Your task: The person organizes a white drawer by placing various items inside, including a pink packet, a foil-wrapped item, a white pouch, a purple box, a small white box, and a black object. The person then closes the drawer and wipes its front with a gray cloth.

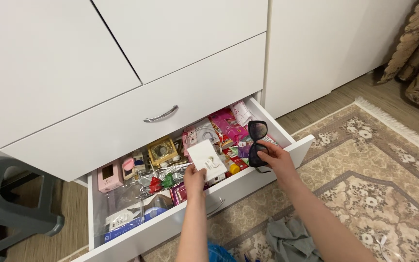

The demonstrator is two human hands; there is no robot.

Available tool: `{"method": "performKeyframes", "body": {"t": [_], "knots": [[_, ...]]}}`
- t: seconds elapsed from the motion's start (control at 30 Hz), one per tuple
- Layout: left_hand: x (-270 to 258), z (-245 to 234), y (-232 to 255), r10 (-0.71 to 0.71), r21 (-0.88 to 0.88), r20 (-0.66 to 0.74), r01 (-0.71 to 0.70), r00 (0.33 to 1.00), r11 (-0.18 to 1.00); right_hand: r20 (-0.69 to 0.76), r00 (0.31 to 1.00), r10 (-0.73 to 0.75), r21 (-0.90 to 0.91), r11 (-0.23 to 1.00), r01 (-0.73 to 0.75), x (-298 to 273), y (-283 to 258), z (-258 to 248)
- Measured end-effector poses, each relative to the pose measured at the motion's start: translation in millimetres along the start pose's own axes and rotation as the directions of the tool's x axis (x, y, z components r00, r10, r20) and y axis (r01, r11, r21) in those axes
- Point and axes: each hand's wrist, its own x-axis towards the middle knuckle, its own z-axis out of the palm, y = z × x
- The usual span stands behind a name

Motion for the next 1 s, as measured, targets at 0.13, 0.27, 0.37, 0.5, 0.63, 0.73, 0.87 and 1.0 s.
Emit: {"method": "performKeyframes", "body": {"t": [0.13, 0.27, 0.37, 0.5, 0.63, 0.73, 0.87, 1.0], "knots": [[19, -2, -10, -0.054, 0.110, -0.008, 0.055, 0.999, 0.992, 0.001, 1.000, -0.007, 0.007, 1.000, 0.007, 4, 1, -1], [53, -3, -34, -0.043, 0.412, 0.000, 0.039, 0.999, 0.910, 0.014, 1.000, -0.020, -0.001, 1.000, 0.020, -6, -19, 1], [42, 0, -20, -0.109, 0.627, 0.038, 0.061, 0.993, 0.777, 0.015, 0.999, -0.043, -0.009, 0.999, 0.043, -18, -43, 1], [-15, 13, 21, 0.244, 0.869, 0.017, -0.135, 0.970, 0.475, 0.027, 0.997, -0.074, -0.015, 0.997, 0.075, -32, -72, 3], [-45, 22, 45, 0.347, 0.830, 0.029, -0.216, 0.938, 0.515, 0.055, 0.994, -0.092, -0.006, 0.996, 0.092, -43, -90, 11], [-41, 19, 42, 0.412, 0.774, 0.052, -0.297, 0.910, 0.559, 0.072, 0.992, -0.103, 0.002, 0.995, 0.103, -48, -100, 22], [-70, 29, 83, 0.321, 0.695, 0.073, -0.279, 0.944, 0.663, 0.135, 0.979, -0.155, 0.085, 0.986, 0.145, -41, -97, 31], [-63, 24, 77, 0.216, 0.586, 0.137, -0.255, 0.967, 0.769, 0.202, 0.968, -0.150, 0.092, 0.987, 0.134, -26, -74, 46]]}}
